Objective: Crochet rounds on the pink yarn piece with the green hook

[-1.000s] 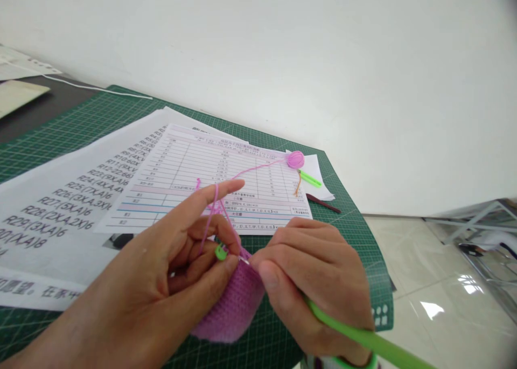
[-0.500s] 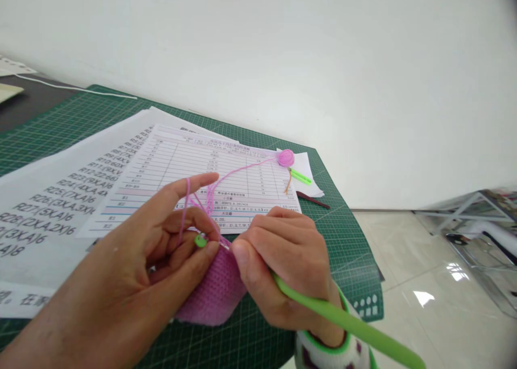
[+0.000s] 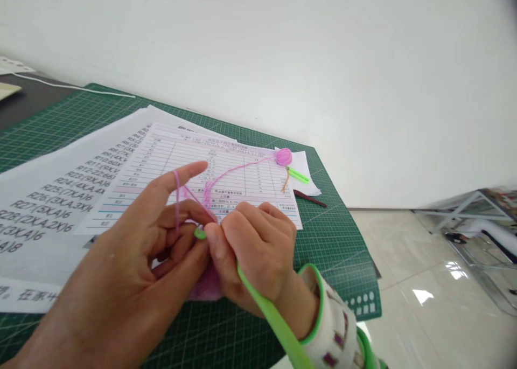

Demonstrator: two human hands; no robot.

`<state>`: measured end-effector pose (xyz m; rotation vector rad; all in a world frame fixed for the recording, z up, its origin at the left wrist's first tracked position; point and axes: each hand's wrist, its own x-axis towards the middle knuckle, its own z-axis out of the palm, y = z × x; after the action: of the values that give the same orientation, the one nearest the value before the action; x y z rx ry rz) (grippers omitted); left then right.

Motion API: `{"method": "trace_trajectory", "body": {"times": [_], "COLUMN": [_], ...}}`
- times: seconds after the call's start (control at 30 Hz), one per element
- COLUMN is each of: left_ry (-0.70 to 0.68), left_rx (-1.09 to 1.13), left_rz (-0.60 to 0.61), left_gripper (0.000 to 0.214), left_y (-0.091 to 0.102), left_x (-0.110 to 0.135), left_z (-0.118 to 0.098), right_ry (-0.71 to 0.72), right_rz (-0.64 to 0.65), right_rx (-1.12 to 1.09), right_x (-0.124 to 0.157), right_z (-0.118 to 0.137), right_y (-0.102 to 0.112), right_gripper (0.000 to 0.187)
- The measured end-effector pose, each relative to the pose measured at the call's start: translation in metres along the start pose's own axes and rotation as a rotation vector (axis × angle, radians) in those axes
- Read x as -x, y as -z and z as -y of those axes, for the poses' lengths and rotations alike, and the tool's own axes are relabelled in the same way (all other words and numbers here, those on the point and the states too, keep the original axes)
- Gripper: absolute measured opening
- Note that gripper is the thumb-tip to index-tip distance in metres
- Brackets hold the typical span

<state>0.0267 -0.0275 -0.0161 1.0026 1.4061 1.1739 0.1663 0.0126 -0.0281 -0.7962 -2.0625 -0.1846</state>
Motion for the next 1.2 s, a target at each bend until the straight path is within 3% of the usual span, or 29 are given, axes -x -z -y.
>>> {"method": "trace_trajectory", "body": {"times": [0.13,0.27,0.37,0.5,0.83,1.03,1.2], "left_ry": [-0.101,-0.018,0.081,0.167,0.129,0.147,0.172], "left_rx": [-0.018,0.152,0.269,0.301,0.329,0.279,0.250], "left_rz": [-0.029,0.076,0.163,0.162,0.235,0.237,0.205], "left_gripper": [0.077,0.072,0.071,0.070,0.074,0.076,0.075], "left_y": [0.000,0.003,0.008,0.015,0.015,0.014,0.011], "left_x": [0.000,-0.002,-0.003,-0.005,-0.008,-0.007,-0.004], "left_z": [-0.006,-0.008,-0.002,0.003,0.000,-0.005,-0.011], "right_ry": [-0.019,-0.040,-0.020,0.007,-0.014,-0.061,-0.120], "right_rz": [-0.214,-0.278,-0.218,-0.143,-0.119,-0.145,-0.074], "right_rx": [0.017,-0.016,-0.081,-0.191,-0.263,-0.371,-0.473], "right_x": [0.000,0.001,0.001,0.001,0.002,-0.002,-0.005], "right_z": [0.004,0.006,0.006,0.005,0.004,0.003,0.002], "right_y": [-0.010,-0.008,0.001,0.010,0.021,0.025,0.029], "right_gripper": [0.042,0.039,0.037,0.037,0.030,0.035,0.041]}}
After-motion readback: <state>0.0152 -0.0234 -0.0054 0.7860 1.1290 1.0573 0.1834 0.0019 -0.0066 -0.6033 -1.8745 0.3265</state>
